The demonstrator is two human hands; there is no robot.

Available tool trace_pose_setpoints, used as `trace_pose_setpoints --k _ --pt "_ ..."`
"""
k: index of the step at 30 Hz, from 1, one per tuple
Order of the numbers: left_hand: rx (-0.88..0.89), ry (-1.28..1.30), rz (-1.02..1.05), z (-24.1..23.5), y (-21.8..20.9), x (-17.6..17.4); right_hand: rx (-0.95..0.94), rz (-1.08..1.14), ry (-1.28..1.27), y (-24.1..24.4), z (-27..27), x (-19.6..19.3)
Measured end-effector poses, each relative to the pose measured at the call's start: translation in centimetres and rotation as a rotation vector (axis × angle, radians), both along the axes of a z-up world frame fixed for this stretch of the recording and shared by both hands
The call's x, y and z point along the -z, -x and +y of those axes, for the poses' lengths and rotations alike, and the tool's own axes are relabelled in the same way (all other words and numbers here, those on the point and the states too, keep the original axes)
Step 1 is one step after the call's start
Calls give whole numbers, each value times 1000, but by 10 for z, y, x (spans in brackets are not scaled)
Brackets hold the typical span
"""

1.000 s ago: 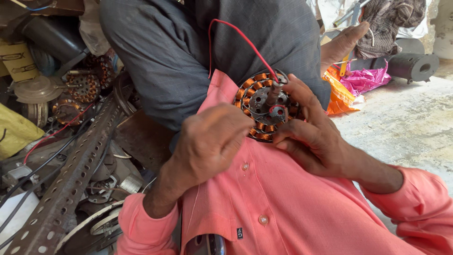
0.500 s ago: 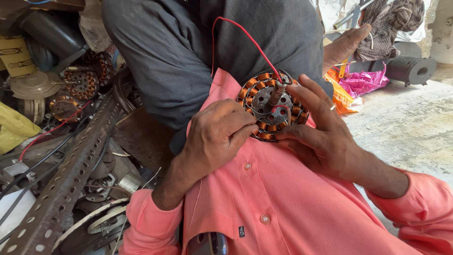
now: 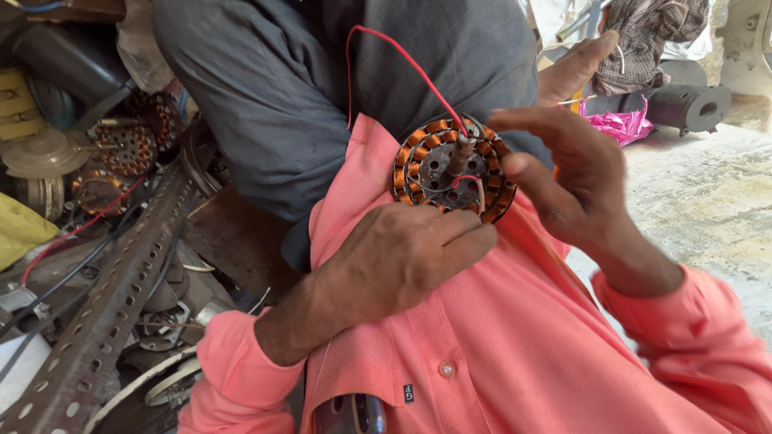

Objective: The person works on the copper windings of an electric motor stator by hand, threading and securing wires and ties through the slots.

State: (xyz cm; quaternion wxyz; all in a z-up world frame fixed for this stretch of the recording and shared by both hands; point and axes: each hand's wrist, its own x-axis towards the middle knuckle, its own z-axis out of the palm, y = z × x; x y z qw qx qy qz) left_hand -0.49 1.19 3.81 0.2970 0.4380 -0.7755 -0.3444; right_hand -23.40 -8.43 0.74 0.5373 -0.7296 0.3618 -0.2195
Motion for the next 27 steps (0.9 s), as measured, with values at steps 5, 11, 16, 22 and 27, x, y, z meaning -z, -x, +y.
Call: trace_pose_setpoints --k 5,11,16,22,27 --pt "57 -5 -123 -9 5 -2 -114 -115 -457 -33 -11 12" --pt "-173 -3 196 -2 6 2 -237 -123 -467 -37 -40 12" --pt "-318 -161 358 -9 12 10 -454 -78 -416 -37 -58 15" --pt "-228 -77 242 -13 7 -1 -353 -179 105 -14 -52 6" --pt "-213 -1 59 -15 8 -1 -240 110 120 20 -18 -18"
